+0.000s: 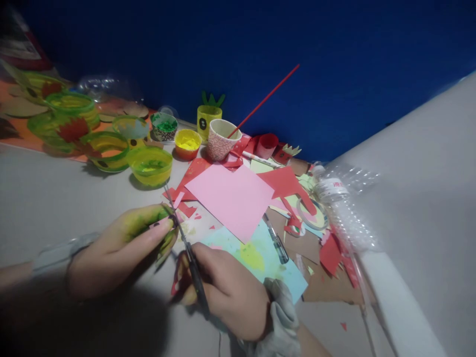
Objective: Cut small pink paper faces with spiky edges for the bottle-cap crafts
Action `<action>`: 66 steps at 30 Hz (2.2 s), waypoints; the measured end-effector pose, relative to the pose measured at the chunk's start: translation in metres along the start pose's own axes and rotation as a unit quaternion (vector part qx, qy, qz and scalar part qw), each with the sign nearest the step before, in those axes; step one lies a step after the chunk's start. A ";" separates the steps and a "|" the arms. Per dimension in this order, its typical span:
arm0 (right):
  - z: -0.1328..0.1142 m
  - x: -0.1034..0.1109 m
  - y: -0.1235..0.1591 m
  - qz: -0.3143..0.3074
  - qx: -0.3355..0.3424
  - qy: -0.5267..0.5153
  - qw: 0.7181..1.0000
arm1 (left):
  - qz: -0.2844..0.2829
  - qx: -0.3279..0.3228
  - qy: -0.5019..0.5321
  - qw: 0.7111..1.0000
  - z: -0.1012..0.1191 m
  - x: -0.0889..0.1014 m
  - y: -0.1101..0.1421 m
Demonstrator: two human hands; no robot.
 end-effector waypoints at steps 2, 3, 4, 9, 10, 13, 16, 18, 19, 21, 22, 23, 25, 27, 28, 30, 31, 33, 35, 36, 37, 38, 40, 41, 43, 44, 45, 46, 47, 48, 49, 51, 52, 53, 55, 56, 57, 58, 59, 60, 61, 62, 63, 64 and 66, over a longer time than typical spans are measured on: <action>0.000 -0.001 0.000 -0.007 -0.004 -0.007 1.000 | 0.004 0.004 -0.006 1.000 -0.001 0.001 0.000; 0.000 -0.001 -0.001 -0.008 -0.008 -0.007 1.000 | 0.006 0.007 -0.011 1.000 -0.001 0.001 0.000; 0.000 0.000 -0.001 -0.006 -0.012 -0.003 1.000 | 0.006 0.009 -0.017 1.000 -0.001 0.001 0.000; 0.001 0.001 -0.002 0.003 -0.011 0.005 1.000 | 0.008 0.003 -0.029 1.000 0.001 0.001 0.000; 0.001 0.001 -0.002 0.003 -0.008 0.001 1.000 | 0.010 -0.001 -0.030 0.999 0.002 0.002 0.000; 0.002 -0.001 -0.001 -0.004 0.003 -0.011 1.000 | 0.012 -0.003 -0.038 0.999 0.002 0.002 -0.001; 0.004 -0.002 0.001 -0.013 0.007 -0.020 1.000 | 0.012 0.000 -0.038 0.999 0.002 0.002 -0.002; 0.004 -0.002 0.001 -0.017 0.005 -0.028 0.999 | 0.007 -0.001 -0.028 1.000 0.002 0.002 -0.002; 0.004 -0.002 0.001 -0.016 0.003 -0.029 0.999 | 0.006 -0.001 -0.023 1.000 0.001 0.001 -0.002; 0.004 -0.002 0.001 -0.013 -0.001 -0.030 0.999 | 0.006 -0.001 -0.023 1.000 0.001 0.001 -0.001; 0.004 -0.002 0.000 -0.012 -0.003 -0.030 0.999 | 0.007 -0.001 -0.027 1.000 0.000 0.001 0.000; 0.004 -0.003 -0.001 -0.012 -0.004 -0.029 1.000 | 0.009 0.000 -0.032 0.999 0.000 0.002 0.000; 0.003 -0.002 -0.001 -0.006 -0.006 -0.026 1.000 | 0.012 0.006 -0.041 0.999 -0.001 0.002 0.000; 0.003 -0.001 -0.002 -0.001 -0.006 -0.028 1.000 | 0.014 0.006 -0.042 0.999 -0.001 0.003 0.000; 0.002 -0.002 -0.002 -0.004 -0.004 -0.035 0.999 | 0.015 0.004 -0.041 0.999 0.000 0.003 0.000; 0.002 -0.002 -0.002 -0.011 -0.003 -0.045 0.999 | 0.014 -0.006 -0.037 0.999 0.002 0.003 -0.001; 0.002 -0.002 -0.002 -0.011 -0.004 -0.046 0.999 | 0.014 -0.009 -0.036 0.999 0.002 0.003 -0.002; 0.002 0.000 -0.002 -0.001 -0.011 -0.043 0.999 | 0.013 -0.013 -0.037 0.999 0.003 0.003 -0.002; 0.003 0.001 -0.001 0.007 -0.014 -0.046 0.999 | 0.017 -0.011 -0.041 0.999 0.002 0.003 -0.002; 0.004 0.000 -0.001 0.006 -0.013 -0.050 0.999 | 0.021 -0.009 -0.045 0.999 0.002 0.004 -0.001; 0.004 -0.001 -0.001 0.004 -0.014 -0.050 0.999 | 0.025 -0.010 -0.048 0.998 0.002 0.004 -0.001; 0.005 -0.001 0.000 0.004 -0.013 -0.048 0.999 | 0.030 -0.010 -0.050 0.998 0.003 0.005 -0.001; 0.006 -0.002 0.000 0.002 -0.012 -0.046 0.999 | 0.037 -0.011 -0.049 0.998 0.003 0.006 0.000; 0.007 -0.003 0.000 0.000 -0.012 -0.050 0.999 | 0.039 -0.014 -0.046 0.998 0.003 0.006 0.000; 0.008 -0.004 0.000 -0.003 -0.010 -0.063 0.998 | 0.048 -0.016 -0.042 0.998 0.003 0.007 0.000; 0.008 -0.004 0.000 -0.005 -0.009 -0.068 0.998 | 0.052 -0.015 -0.041 0.998 0.002 0.008 0.000; 0.009 -0.004 0.000 -0.006 -0.010 -0.071 0.997 | 0.056 -0.015 -0.037 0.998 0.002 0.008 0.000; 0.009 -0.004 -0.001 -0.004 -0.009 -0.070 0.997 | 0.060 -0.015 -0.030 0.998 0.001 0.009 0.000; 0.009 -0.003 -0.001 -0.004 -0.009 -0.068 0.998 | 0.064 -0.014 -0.021 0.998 0.000 0.009 -0.001; 0.009 -0.003 -0.002 -0.007 -0.008 -0.065 0.998 | 0.066 -0.013 -0.011 0.998 -0.001 0.009 -0.001; 0.008 -0.003 -0.002 -0.011 -0.006 -0.063 0.998 | 0.065 -0.016 -0.003 0.998 -0.001 0.009 -0.001; 0.007 -0.003 -0.003 -0.016 -0.001 -0.060 0.998 | 0.056 -0.021 0.001 0.998 0.000 0.008 -0.002; 0.006 -0.003 -0.003 -0.017 0.001 -0.060 0.998 | 0.049 -0.024 -0.002 0.999 0.001 0.007 -0.002; 0.005 -0.003 -0.003 -0.018 0.002 -0.061 0.998 | 0.042 -0.026 -0.006 0.999 0.002 0.006 -0.002; 0.005 -0.003 -0.003 -0.016 0.002 -0.059 0.998 | 0.036 -0.026 -0.011 0.999 0.004 0.005 -0.002; 0.005 -0.003 -0.002 -0.013 0.001 -0.055 0.998 | 0.035 -0.025 -0.011 0.999 0.004 0.005 -0.003; 0.005 -0.003 -0.002 -0.010 -0.001 -0.052 0.999 | 0.033 -0.026 -0.008 0.999 0.004 0.005 -0.003; 0.005 -0.002 -0.002 -0.008 -0.003 -0.048 0.999 | 0.031 -0.025 -0.005 0.999 0.004 0.005 -0.003; 0.005 -0.002 -0.001 -0.005 -0.005 -0.045 0.999 | 0.029 -0.027 -0.002 0.999 0.005 0.005 -0.003; 0.005 -0.002 -0.001 -0.003 -0.006 -0.043 0.999 | 0.027 -0.027 -0.003 0.999 0.005 0.005 -0.003; 0.005 -0.002 -0.001 -0.001 -0.008 -0.044 0.999 | 0.027 -0.027 -0.004 0.999 0.005 0.005 -0.002; 0.005 -0.002 -0.001 -0.002 -0.009 -0.046 0.999 | 0.026 -0.027 -0.008 0.999 0.004 0.005 -0.002; 0.005 -0.002 -0.001 -0.003 -0.010 -0.049 0.999 | 0.027 -0.028 -0.012 0.999 0.005 0.005 -0.002; 0.005 -0.003 -0.001 -0.004 -0.013 -0.051 0.999 | 0.027 -0.028 -0.014 0.999 0.005 0.005 -0.002; 0.005 -0.003 -0.001 -0.005 -0.016 -0.054 0.998 | 0.025 -0.024 -0.015 0.999 0.004 0.005 -0.001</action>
Point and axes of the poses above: each hand's wrist, its own y-axis away from the middle knuckle, its own x-axis out of the back of the hand, z = x × y, the point moved 8 cm from there along -y, towards the middle knuckle, and after that the axes turned 6 degrees about -z, right-handed, at the moved point
